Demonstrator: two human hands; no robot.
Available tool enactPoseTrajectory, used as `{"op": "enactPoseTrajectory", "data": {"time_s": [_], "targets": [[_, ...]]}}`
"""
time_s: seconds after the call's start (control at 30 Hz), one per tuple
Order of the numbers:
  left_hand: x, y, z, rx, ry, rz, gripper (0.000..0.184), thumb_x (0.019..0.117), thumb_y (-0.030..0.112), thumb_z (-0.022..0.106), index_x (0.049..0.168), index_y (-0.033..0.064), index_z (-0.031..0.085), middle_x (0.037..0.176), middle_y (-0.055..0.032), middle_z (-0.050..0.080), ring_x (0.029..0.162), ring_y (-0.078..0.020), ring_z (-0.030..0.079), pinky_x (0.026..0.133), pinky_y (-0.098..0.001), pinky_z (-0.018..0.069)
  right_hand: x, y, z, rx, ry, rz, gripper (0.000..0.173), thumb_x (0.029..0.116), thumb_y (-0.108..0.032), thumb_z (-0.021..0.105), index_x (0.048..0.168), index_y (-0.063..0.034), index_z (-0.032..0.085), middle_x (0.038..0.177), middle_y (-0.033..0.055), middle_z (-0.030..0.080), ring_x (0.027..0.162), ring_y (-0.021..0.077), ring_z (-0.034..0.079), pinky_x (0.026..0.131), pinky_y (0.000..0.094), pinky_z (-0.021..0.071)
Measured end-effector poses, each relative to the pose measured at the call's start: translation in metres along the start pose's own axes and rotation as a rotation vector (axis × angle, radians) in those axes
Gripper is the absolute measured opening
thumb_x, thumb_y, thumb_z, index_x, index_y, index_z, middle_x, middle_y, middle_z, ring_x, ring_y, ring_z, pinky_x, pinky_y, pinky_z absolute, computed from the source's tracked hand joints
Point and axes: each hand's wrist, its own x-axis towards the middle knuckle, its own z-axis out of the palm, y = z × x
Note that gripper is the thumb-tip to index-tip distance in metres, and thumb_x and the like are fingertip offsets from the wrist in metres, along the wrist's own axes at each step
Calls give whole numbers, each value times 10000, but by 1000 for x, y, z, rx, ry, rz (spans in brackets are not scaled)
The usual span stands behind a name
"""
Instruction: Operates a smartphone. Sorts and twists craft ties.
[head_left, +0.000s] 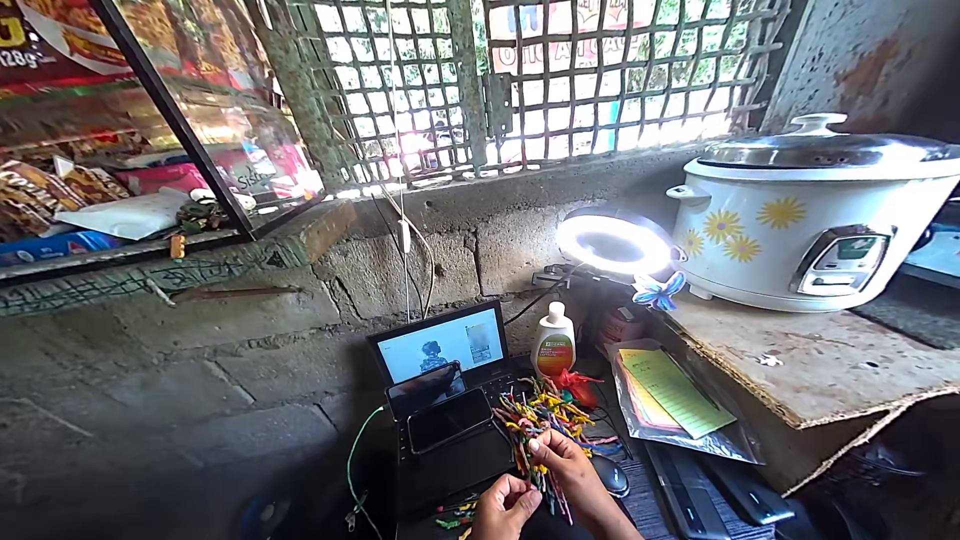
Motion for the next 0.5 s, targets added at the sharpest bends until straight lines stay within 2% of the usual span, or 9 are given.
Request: {"op": "enactPoseTrajectory", "data": {"time_s": [0.17,0.3,0.43,0.5], "targets": [[0,9,-3,-225,42,-80,93,980,44,606,1026,-4,671,844,20,679,759,-12,631,716,-189,526,1,-1,-2,111,-6,-12,112,968,-128,608,875,-92,659,826,-12,698,788,66,668,802,248,560],[4,7,-8,-356,103,-142,129,1029,85,555,1054,18,663,821,14,673,691,-23,614,649,-179,515,0,1,-4,48,-31,-63,86,955,-137,631,911,-87,686,851,-20,702,807,57,664,808,241,555],[8,3,-12,-386,107,-186,223,1070,146,490,1111,31,677,811,19,649,674,-42,605,637,-195,517,0,1,-4,-24,-68,-117,75,956,-128,627,974,-78,680,905,-27,692,827,44,657,799,225,554],[8,3,-11,-315,97,-182,235,1071,163,494,1125,35,684,831,16,656,690,-46,607,635,-207,515,0,1,-5,-38,-83,-130,70,956,-131,630,985,-83,671,901,-34,692,830,41,659,806,229,556]]}}
